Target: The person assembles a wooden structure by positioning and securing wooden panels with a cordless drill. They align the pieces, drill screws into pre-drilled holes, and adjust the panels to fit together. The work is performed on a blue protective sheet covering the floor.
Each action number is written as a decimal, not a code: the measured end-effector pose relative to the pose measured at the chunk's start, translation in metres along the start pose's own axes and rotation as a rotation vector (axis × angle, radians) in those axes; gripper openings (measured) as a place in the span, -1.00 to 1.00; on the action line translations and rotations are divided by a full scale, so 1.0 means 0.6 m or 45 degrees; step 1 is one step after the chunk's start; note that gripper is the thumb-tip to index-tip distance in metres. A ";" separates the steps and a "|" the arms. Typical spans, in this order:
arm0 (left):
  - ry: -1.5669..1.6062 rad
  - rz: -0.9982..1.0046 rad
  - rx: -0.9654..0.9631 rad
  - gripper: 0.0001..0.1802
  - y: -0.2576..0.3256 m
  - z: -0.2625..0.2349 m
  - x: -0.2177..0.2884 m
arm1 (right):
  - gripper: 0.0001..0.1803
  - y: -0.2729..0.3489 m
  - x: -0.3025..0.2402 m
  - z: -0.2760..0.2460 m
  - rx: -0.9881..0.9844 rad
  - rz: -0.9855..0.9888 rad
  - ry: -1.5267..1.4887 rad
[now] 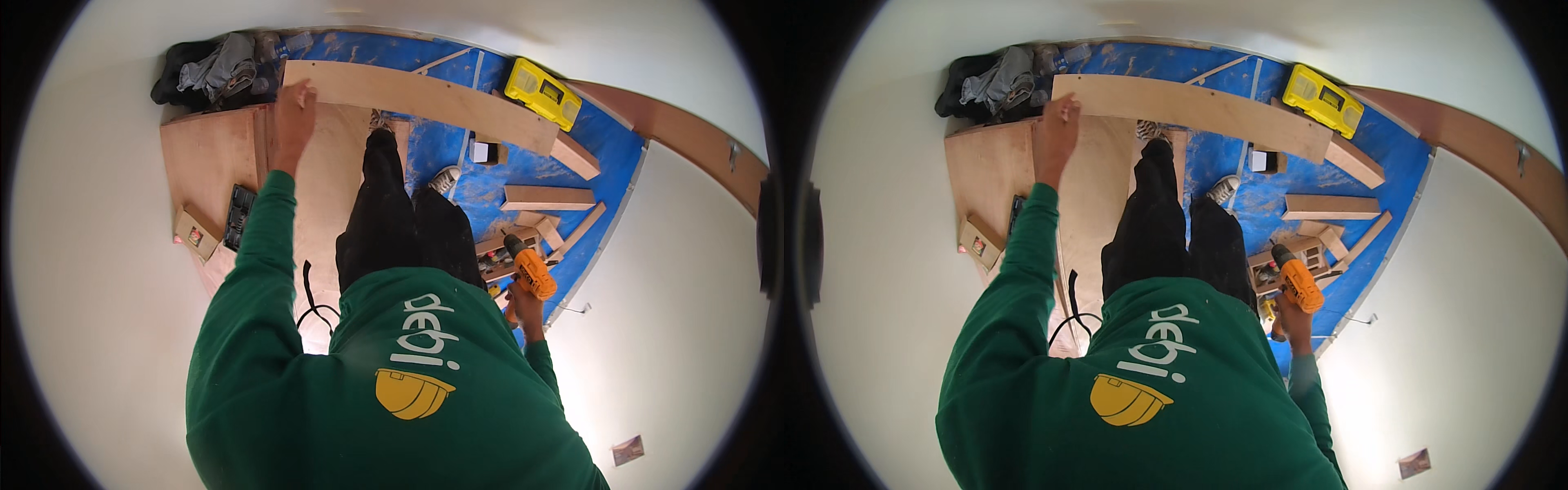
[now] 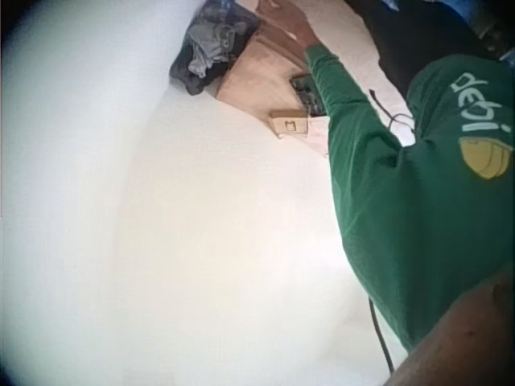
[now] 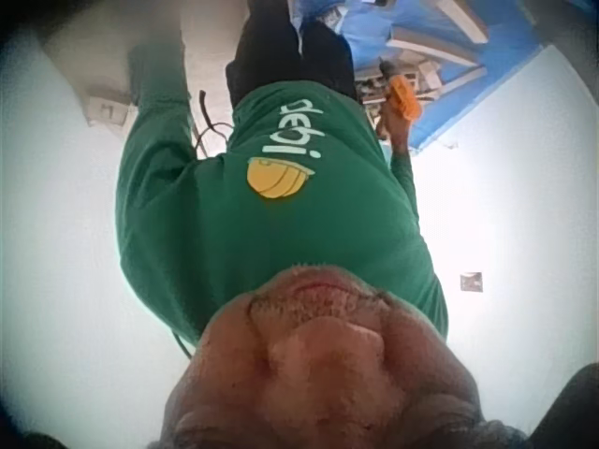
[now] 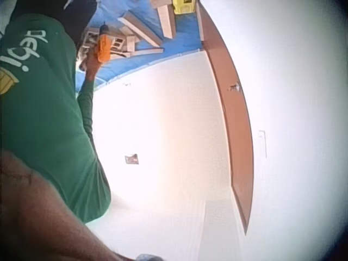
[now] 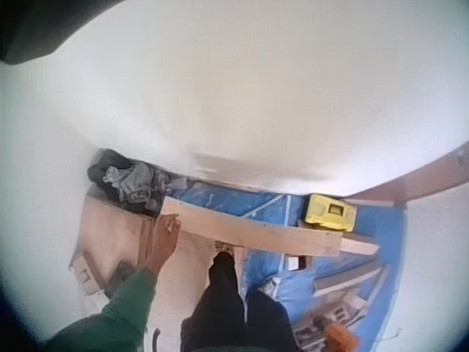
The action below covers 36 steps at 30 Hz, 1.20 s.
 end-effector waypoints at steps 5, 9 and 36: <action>1.297 -0.916 -0.313 -0.52 0.194 0.201 0.102 | -0.64 -0.029 0.148 -0.103 0.069 -0.048 -0.133; 1.733 -1.596 -0.283 -0.26 0.318 0.274 0.120 | -0.62 0.048 0.297 -0.192 0.168 0.084 -0.217; 2.059 -1.603 0.170 -0.23 0.301 0.243 0.122 | -0.65 0.195 0.239 0.015 0.108 0.297 -0.268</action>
Point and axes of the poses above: each hand's wrist, its own y-axis away from the middle knuckle, its own z-axis out of the palm, x = y × z, the point moved 8 cm from there along -y, towards the middle knuckle, and after that the axes turned 8 degrees about -y, right-handed, at the moved point
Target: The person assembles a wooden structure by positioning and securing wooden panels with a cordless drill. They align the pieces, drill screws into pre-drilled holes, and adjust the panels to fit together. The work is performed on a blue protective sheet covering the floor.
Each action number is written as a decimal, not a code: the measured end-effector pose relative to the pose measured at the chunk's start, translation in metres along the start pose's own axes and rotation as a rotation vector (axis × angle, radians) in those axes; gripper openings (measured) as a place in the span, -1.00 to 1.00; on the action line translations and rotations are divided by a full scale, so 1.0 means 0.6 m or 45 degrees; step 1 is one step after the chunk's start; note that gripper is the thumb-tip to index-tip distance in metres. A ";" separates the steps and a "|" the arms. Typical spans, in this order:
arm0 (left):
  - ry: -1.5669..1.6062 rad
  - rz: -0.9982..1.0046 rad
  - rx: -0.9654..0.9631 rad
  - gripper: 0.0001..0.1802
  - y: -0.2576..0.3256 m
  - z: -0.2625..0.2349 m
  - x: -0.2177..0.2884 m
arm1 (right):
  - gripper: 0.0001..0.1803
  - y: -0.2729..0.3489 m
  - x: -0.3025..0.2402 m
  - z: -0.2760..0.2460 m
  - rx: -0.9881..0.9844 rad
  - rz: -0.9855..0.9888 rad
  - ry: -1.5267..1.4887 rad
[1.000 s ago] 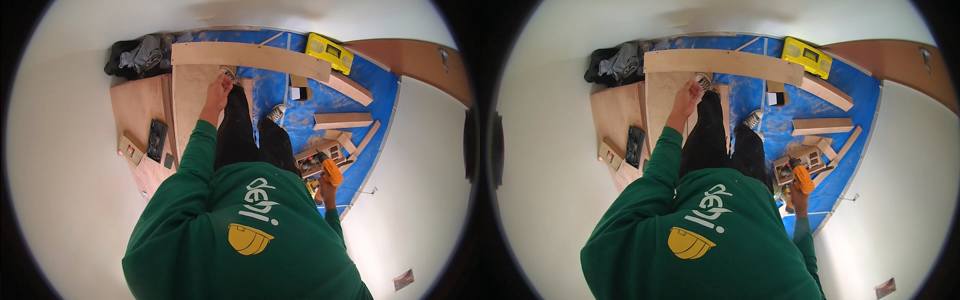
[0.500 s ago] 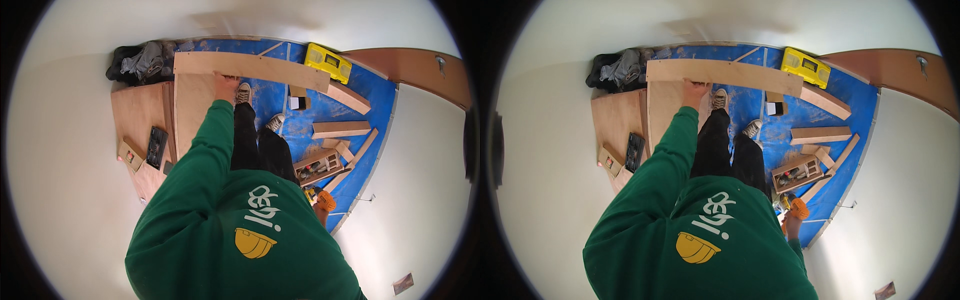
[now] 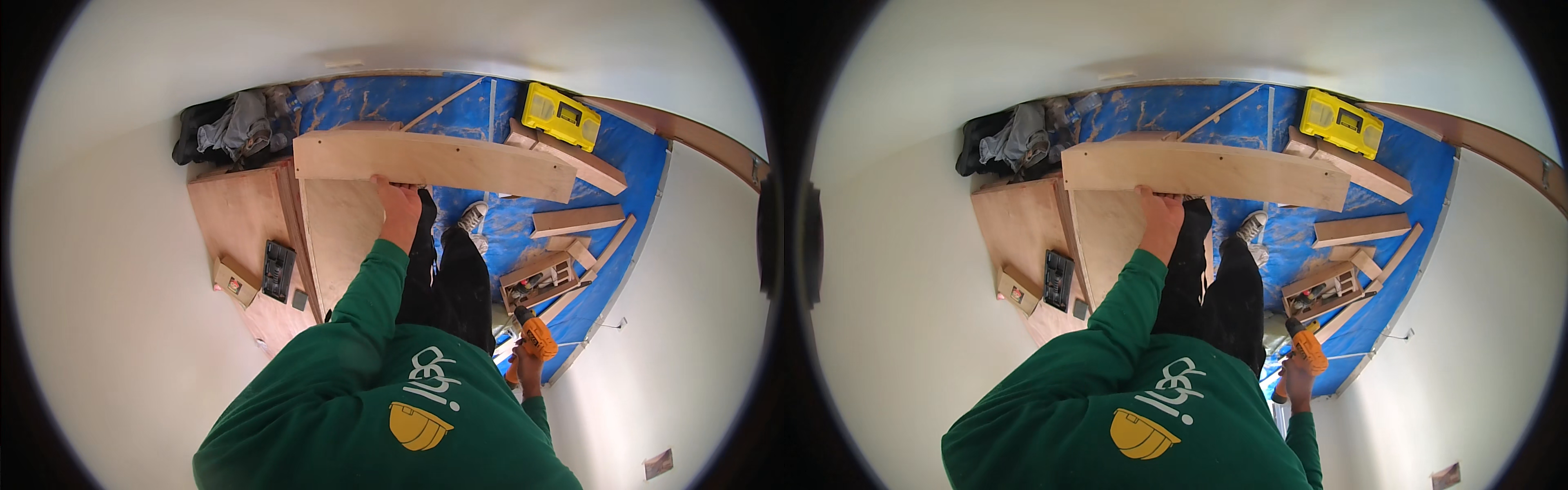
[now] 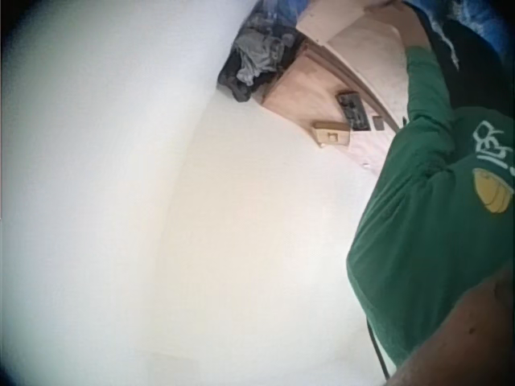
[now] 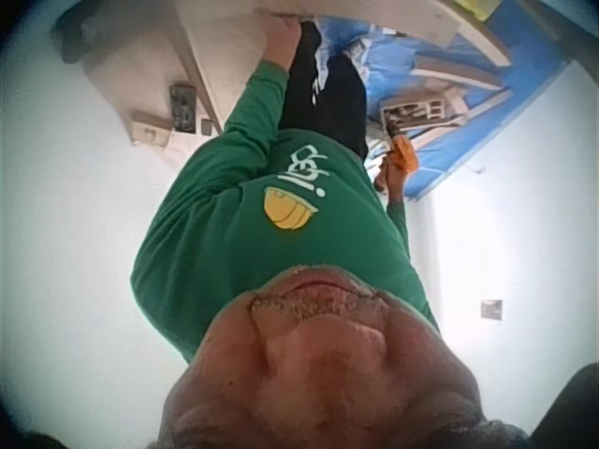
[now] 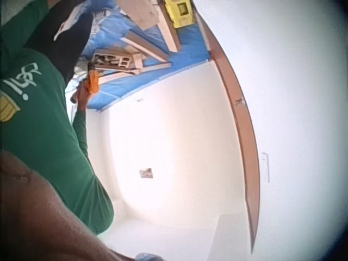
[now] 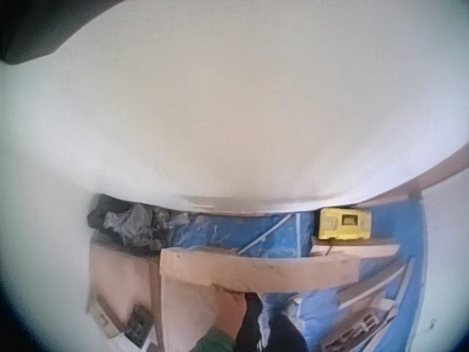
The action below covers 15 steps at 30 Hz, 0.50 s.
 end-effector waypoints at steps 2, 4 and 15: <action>-0.031 0.022 -0.003 -0.35 0.001 0.002 0.004 | -0.63 0.005 0.004 0.008 0.040 0.060 -0.015; -0.054 -0.016 0.043 -0.43 0.007 -0.007 0.003 | -0.62 0.016 -0.004 0.014 0.037 0.006 0.015; -2.431 1.498 -0.630 -0.30 0.048 0.252 0.232 | -0.60 0.062 -0.007 0.012 0.186 -0.088 -0.154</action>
Point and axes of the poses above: each hand's wrist, its own y-axis away from the middle knuckle, its own z-axis out of the palm, x = y × z, the point moved 8 cm from there along -y, towards the middle knuckle, and after that the axes turned 8 degrees about -y, right-handed, at the moved point
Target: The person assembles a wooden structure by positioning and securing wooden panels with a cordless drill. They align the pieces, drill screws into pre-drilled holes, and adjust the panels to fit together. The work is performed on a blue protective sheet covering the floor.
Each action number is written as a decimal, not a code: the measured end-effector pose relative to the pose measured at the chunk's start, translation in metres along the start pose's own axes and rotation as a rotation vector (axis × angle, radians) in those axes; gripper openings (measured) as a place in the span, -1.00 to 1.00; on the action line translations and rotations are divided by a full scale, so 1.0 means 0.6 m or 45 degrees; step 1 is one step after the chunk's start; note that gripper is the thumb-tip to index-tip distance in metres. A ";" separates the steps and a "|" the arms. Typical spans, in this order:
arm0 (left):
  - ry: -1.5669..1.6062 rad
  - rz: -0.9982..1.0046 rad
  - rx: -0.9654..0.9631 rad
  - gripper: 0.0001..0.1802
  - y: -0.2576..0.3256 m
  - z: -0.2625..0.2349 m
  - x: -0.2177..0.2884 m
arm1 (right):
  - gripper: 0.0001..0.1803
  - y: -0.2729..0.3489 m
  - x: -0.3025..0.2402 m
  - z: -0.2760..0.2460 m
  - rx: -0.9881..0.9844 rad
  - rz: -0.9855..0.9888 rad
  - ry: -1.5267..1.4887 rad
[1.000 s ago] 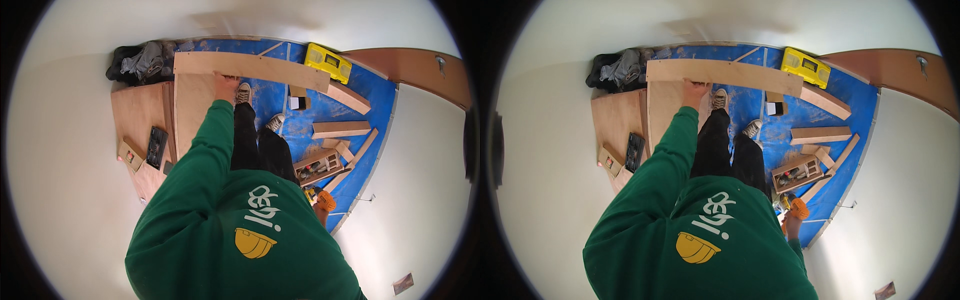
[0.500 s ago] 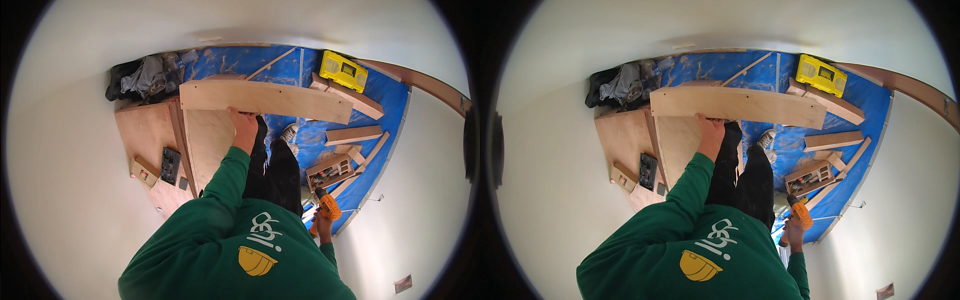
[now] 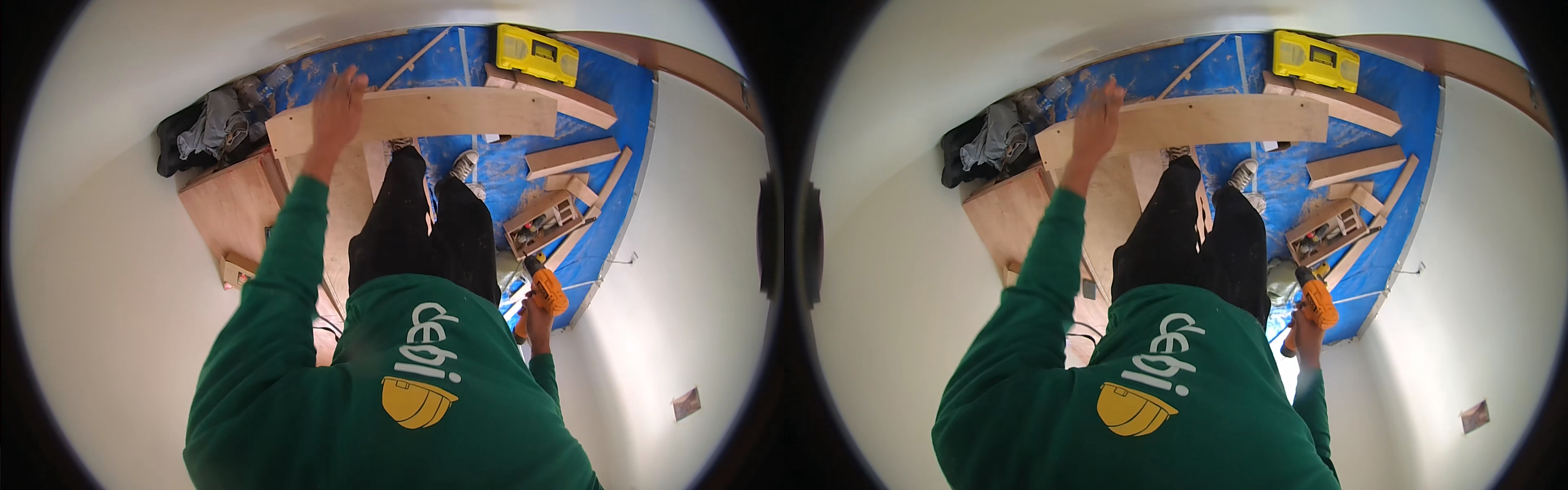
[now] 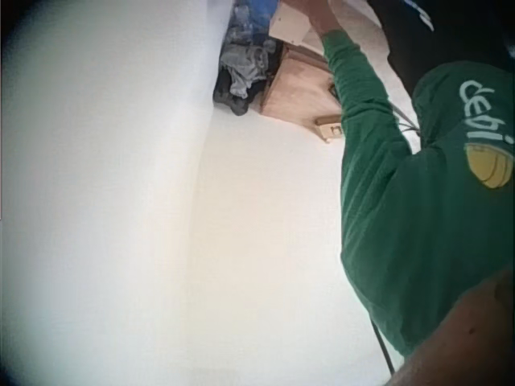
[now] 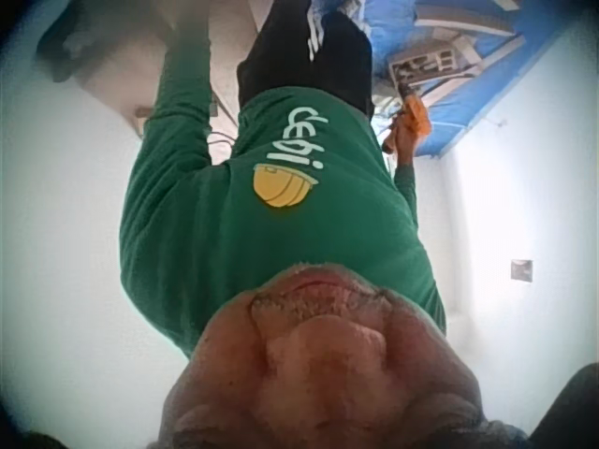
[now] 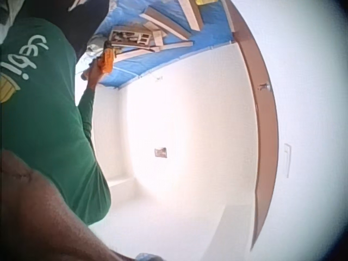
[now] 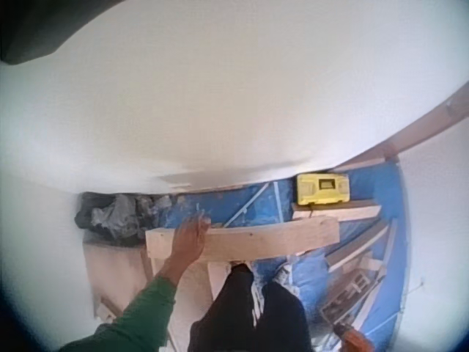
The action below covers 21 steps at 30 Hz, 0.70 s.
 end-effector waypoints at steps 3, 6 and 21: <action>-0.349 0.030 -0.502 -0.25 -0.041 0.035 -0.018 | -0.63 0.010 0.000 0.004 -0.003 -0.024 0.040; -0.386 0.013 -0.958 -0.19 -0.067 0.075 -0.039 | -0.69 0.011 0.002 0.009 0.014 -0.080 -0.039; -0.596 0.158 -1.111 -0.02 -0.102 0.112 -0.068 | -0.63 0.090 0.088 0.018 0.165 -0.138 -0.301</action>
Point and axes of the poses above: each hand's wrist, its own y-axis away from the middle knuckle, its own z-axis out of the palm, x = y × z, the point moved 8 cm from there along -y, towards the middle knuckle, and after that the axes turned 8 degrees about -y, right-handed, at the moved point
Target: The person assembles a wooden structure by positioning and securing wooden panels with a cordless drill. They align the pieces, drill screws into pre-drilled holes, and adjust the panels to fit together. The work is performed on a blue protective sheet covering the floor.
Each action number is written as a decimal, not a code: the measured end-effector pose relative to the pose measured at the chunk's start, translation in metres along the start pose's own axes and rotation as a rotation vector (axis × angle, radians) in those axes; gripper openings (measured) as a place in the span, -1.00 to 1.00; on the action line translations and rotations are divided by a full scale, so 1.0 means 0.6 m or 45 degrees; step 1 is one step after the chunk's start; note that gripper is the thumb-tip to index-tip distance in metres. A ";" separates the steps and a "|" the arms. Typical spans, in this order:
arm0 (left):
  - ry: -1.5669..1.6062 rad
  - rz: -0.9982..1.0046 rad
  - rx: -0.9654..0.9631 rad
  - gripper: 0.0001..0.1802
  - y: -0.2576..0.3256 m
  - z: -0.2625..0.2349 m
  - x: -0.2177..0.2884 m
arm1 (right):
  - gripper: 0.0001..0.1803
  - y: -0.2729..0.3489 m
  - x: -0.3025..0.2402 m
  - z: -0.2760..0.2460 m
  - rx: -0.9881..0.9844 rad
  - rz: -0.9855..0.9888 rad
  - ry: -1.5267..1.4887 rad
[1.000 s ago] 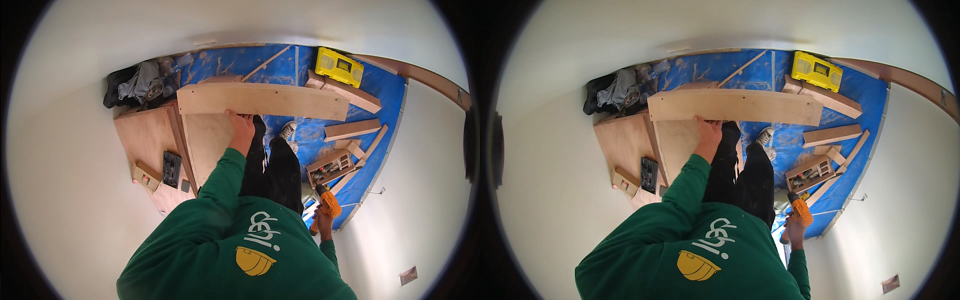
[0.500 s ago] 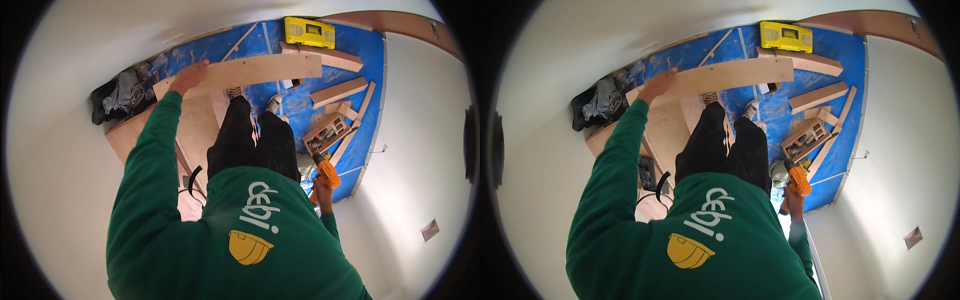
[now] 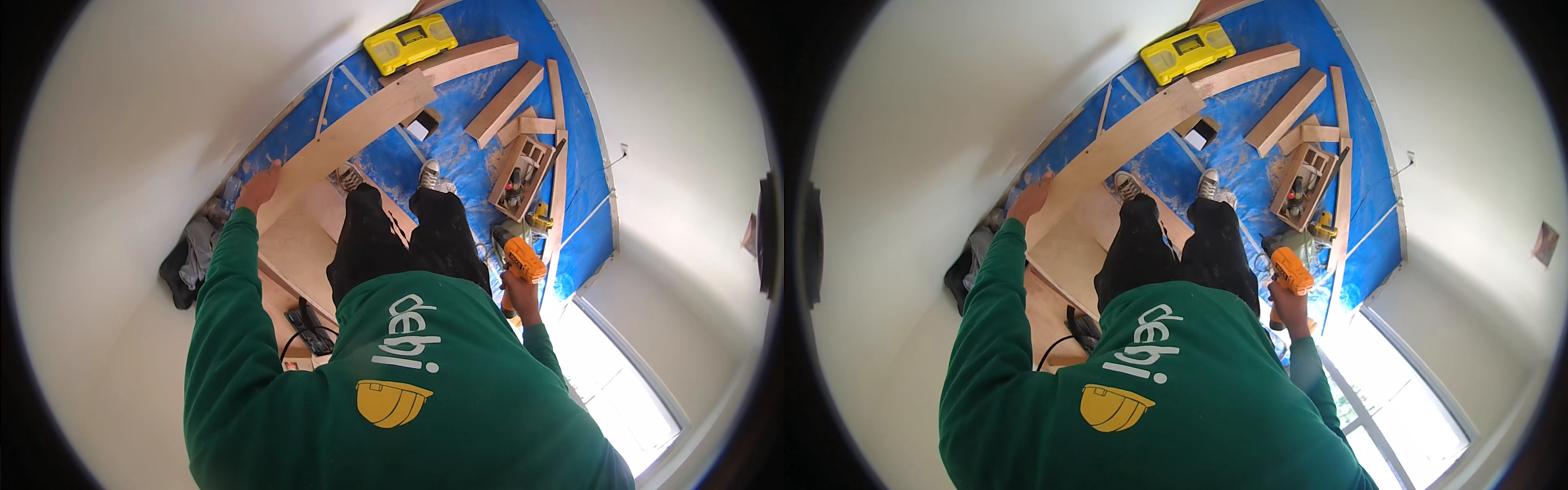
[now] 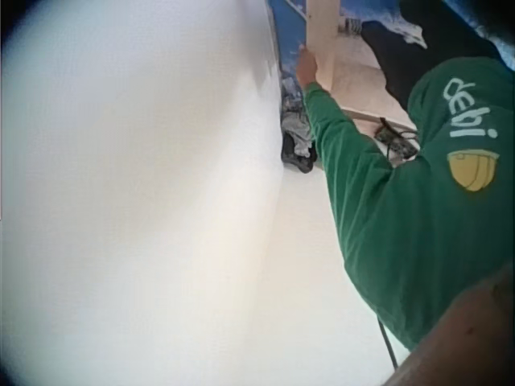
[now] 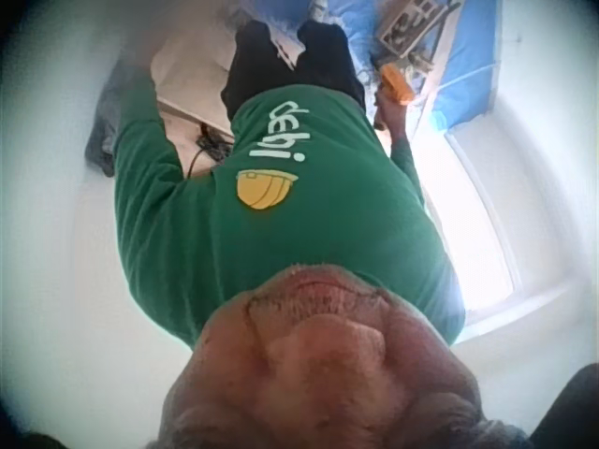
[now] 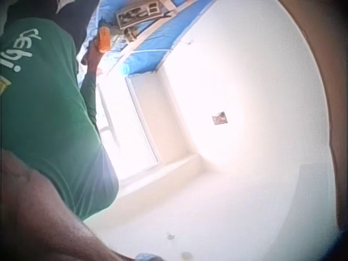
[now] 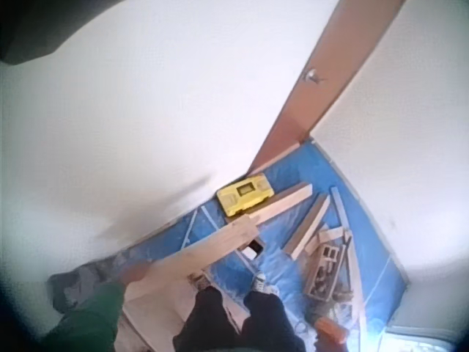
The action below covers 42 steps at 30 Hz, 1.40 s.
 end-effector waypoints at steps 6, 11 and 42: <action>-0.402 0.296 0.469 -0.40 0.091 -0.102 0.188 | -0.58 -0.001 0.003 -0.017 0.090 -0.053 0.305; 0.380 0.732 0.372 -0.68 0.108 0.035 0.476 | -0.67 -0.075 -0.051 0.016 -0.129 -0.530 0.436; -0.653 0.660 0.419 -0.71 -0.763 0.598 0.876 | -0.70 -0.475 0.165 -0.088 -0.292 -0.550 1.172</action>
Point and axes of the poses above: each hand's wrist, its own y-axis away from the middle knuckle, its own z-axis out of the palm, x = y × z, the point moved 8 cm from there along -y, towards the middle knuckle, and after that the axes turned 8 degrees about -y, right-handed, at the moved point
